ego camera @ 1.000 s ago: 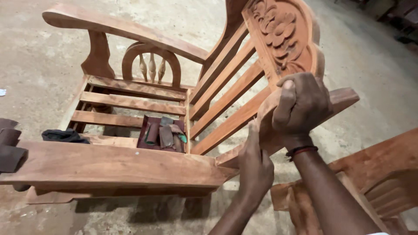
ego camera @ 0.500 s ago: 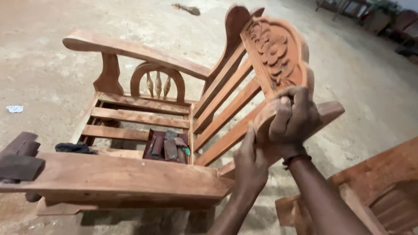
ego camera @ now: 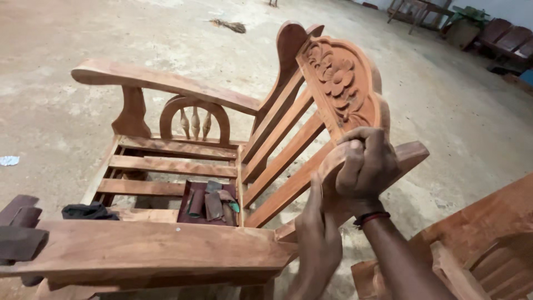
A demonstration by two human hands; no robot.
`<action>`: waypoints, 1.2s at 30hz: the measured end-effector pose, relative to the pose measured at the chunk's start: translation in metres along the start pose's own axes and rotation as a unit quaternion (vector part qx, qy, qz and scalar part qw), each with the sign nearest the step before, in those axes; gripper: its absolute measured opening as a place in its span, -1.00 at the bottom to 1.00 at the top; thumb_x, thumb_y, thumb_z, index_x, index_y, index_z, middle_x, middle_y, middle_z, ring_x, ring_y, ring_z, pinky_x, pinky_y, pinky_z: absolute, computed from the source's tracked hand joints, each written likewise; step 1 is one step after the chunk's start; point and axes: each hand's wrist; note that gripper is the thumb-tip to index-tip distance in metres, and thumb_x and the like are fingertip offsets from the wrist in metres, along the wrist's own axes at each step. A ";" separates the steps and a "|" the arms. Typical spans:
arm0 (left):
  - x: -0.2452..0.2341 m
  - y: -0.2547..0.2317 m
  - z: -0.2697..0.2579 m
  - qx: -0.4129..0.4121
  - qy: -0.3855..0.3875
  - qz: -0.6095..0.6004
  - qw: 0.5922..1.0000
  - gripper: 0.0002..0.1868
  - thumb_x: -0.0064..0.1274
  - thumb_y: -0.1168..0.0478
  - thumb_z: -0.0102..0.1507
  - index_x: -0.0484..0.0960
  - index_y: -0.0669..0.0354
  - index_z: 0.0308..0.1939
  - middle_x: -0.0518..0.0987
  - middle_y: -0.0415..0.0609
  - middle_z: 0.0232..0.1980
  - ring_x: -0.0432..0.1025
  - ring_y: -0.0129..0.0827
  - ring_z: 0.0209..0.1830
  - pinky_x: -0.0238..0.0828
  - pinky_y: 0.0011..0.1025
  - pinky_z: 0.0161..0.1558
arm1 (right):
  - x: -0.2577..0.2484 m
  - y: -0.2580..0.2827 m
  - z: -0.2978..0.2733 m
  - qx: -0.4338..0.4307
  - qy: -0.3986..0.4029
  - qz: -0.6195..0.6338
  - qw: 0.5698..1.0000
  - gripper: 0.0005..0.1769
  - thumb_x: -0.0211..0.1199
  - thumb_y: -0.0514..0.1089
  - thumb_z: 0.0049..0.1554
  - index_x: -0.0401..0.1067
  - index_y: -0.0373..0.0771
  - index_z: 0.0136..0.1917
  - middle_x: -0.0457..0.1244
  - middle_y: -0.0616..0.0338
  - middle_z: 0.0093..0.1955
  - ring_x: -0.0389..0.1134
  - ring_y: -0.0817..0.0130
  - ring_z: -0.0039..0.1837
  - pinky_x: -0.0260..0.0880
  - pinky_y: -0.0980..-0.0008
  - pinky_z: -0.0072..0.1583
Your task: The person sands the backrest and armrest of a wooden chair using a sanding block. They work on the carved floral details and the curved edges of the chair's frame, smoothing the wood surface by hand.
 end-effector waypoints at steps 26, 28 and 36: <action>-0.010 -0.037 0.022 -0.180 0.088 -0.005 0.980 -0.29 -0.21 0.40 0.31 0.13 0.28 0.59 0.40 0.41 0.44 0.35 0.19 0.43 0.27 -0.11 0.38 | 0.002 -0.001 -0.005 0.052 0.004 0.076 0.996 -0.79 -0.07 -0.22 0.30 0.28 -0.36 0.14 0.38 0.03 -0.13 0.46 0.20 -0.06 0.44 0.26 0.10; -0.008 -0.032 0.013 0.053 0.021 0.053 0.997 -0.30 -0.24 0.54 0.25 0.16 0.52 0.53 0.25 0.50 0.56 0.16 0.26 0.60 0.15 -0.10 0.49 | 0.004 -0.001 -0.001 0.052 -0.001 0.072 0.996 -0.78 -0.06 -0.21 0.29 0.29 -0.35 0.14 0.39 0.04 -0.14 0.46 0.18 -0.07 0.44 0.25 0.09; -0.017 -0.032 0.023 0.062 0.076 0.082 0.992 -0.26 0.04 0.31 0.30 0.19 0.51 0.53 0.33 0.50 0.50 0.22 0.28 0.54 0.23 -0.14 0.42 | -0.020 -0.014 0.023 0.053 0.199 -0.073 0.976 -0.69 0.06 -0.10 0.14 0.50 -0.13 0.10 0.37 -0.05 -0.22 0.40 -0.07 -0.21 0.37 0.01 -0.10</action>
Point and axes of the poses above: each hand's wrist, its own z-axis towards the middle knuckle, its own x-axis out of the palm, y = z × x
